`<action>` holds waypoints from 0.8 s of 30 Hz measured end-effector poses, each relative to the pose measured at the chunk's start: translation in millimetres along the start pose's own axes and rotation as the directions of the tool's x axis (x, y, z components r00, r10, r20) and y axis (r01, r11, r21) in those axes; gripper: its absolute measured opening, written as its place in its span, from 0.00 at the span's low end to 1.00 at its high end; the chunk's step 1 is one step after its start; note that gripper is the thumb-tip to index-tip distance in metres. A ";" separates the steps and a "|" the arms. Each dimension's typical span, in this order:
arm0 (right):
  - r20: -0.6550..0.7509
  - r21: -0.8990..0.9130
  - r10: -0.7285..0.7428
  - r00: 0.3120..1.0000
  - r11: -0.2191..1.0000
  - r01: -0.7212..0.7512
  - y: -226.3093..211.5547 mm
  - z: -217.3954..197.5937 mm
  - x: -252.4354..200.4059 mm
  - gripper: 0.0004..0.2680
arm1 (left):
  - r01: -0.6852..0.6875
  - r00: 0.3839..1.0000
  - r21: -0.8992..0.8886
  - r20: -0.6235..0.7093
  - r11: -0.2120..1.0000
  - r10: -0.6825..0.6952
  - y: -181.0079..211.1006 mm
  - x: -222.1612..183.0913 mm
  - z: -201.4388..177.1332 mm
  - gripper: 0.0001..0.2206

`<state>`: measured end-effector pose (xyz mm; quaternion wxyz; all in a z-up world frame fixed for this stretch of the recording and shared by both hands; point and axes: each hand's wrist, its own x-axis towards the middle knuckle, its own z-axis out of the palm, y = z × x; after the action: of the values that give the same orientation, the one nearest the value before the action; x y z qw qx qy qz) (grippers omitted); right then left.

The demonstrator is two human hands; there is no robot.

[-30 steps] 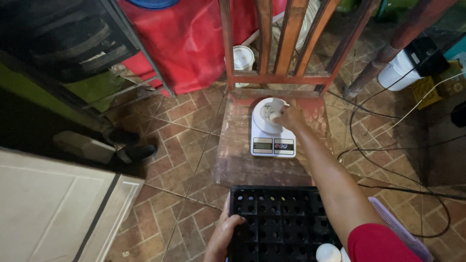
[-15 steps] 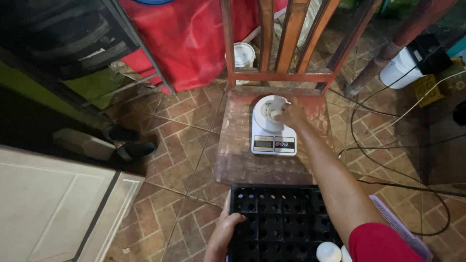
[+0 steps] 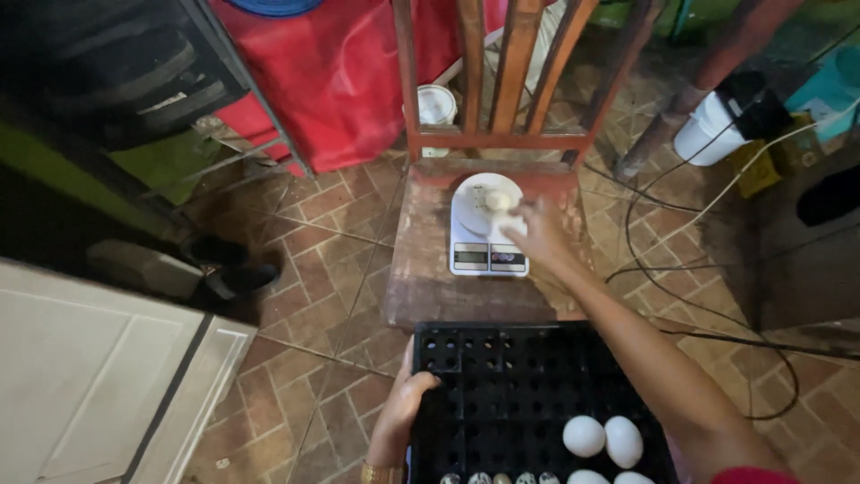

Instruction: Weighing individual chicken and quail eggs on a digital scale and organizing them in a tray.

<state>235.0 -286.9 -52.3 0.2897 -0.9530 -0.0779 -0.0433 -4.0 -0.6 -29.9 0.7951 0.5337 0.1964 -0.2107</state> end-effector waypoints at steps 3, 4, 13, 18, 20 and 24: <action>0.059 0.102 -0.151 0.987 0.984 0.145 -20.8 -14.1 -70.3 0.14 | -0.040 0.998 -0.040 0.037 0.998 0.042 0.6 -4.8 1.2 0.42; 0.090 0.201 -0.268 0.959 0.948 0.246 -25.3 -18.2 -94.4 0.13 | -0.019 1.000 -0.065 0.022 0.998 0.021 8.4 -12.1 7.4 0.41; 0.217 0.053 -0.286 0.933 0.958 0.281 -116.3 -89.0 -235.6 0.14 | 0.035 0.998 -0.158 0.060 0.987 -0.026 39.7 -49.8 31.9 0.35; 0.313 0.126 -0.400 0.861 0.916 0.380 -135.7 -94.3 -282.4 0.12 | 0.035 0.999 -0.027 -0.028 0.999 -0.035 11.7 -26.2 12.4 0.42; 0.363 0.140 -0.445 0.819 0.895 0.424 -144.3 -100.6 -297.9 0.12 | 0.056 0.997 -0.012 -0.050 0.998 -0.057 17.3 -30.2 14.7 0.43; 0.418 0.202 -0.438 0.796 0.899 0.389 -151.5 -107.6 -312.4 0.11 | 0.122 0.989 0.045 -0.094 0.992 -0.117 33.5 -44.2 24.4 0.43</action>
<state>-102.8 -261.3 79.5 0.2966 -0.8794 -0.3519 0.1217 -20.5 -6.4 28.2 0.7575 0.5500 0.2588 -0.2382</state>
